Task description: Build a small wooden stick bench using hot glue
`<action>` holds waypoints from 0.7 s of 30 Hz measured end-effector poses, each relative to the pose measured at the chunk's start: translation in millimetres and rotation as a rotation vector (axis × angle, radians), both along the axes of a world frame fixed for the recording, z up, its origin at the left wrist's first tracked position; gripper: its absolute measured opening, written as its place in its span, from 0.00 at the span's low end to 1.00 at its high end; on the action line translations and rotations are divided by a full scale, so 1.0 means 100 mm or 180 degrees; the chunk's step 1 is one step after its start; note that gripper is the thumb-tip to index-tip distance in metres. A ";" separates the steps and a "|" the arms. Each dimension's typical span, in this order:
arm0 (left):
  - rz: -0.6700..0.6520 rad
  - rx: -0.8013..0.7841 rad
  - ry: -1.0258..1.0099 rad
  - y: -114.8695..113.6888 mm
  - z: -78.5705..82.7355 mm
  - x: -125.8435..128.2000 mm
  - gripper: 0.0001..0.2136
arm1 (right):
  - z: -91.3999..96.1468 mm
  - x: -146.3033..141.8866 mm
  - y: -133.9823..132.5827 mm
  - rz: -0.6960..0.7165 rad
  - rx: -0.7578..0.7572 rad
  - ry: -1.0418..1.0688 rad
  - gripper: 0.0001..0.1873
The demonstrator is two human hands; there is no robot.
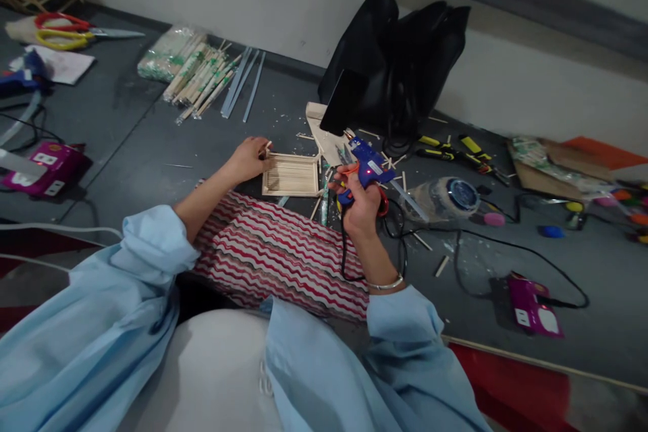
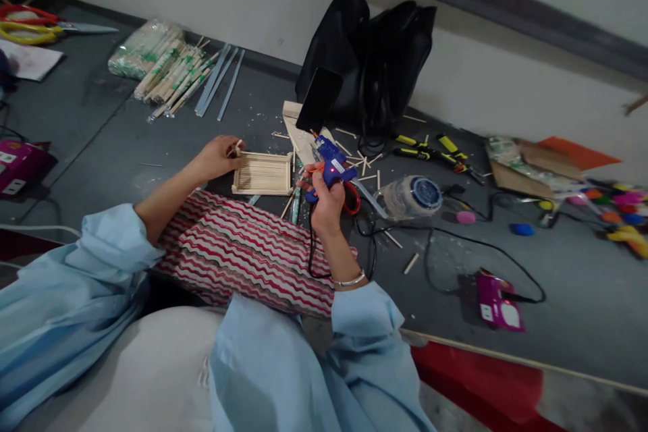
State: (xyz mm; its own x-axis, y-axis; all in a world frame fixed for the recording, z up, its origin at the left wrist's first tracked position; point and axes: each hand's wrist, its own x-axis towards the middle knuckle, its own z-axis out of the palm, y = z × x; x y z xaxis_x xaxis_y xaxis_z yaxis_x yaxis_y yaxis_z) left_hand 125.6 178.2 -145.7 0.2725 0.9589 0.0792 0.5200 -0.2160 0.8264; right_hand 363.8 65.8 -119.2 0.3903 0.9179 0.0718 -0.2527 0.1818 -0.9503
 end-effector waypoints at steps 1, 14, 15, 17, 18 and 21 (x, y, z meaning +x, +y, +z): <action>0.0098 0.0203 0.0132 0.00 0.01 -0.01 0.18 | 0.00 0.00 -0.01 -0.0019 0.0074 -0.0097 0.14; -0.0352 0.1084 -0.0956 -0.33 0.35 0.19 0.14 | -0.04 -0.03 -0.22 0.0496 0.0264 -0.1277 0.21; -0.0410 0.1248 -0.0950 -0.34 0.34 0.21 0.15 | -0.04 -0.03 -0.23 0.0527 0.0256 -0.1344 0.21; -0.0499 0.1492 -0.0979 -0.35 0.32 0.24 0.16 | -0.06 -0.01 -0.24 0.0584 0.0255 -0.1491 0.21; -0.0522 0.1544 -0.1016 -0.36 0.31 0.25 0.16 | -0.08 0.00 -0.24 0.0608 0.0264 -0.1557 0.21; -0.0544 0.1535 -0.1113 -0.38 0.30 0.27 0.15 | -0.13 0.03 -0.24 0.0686 0.0305 -0.1650 0.20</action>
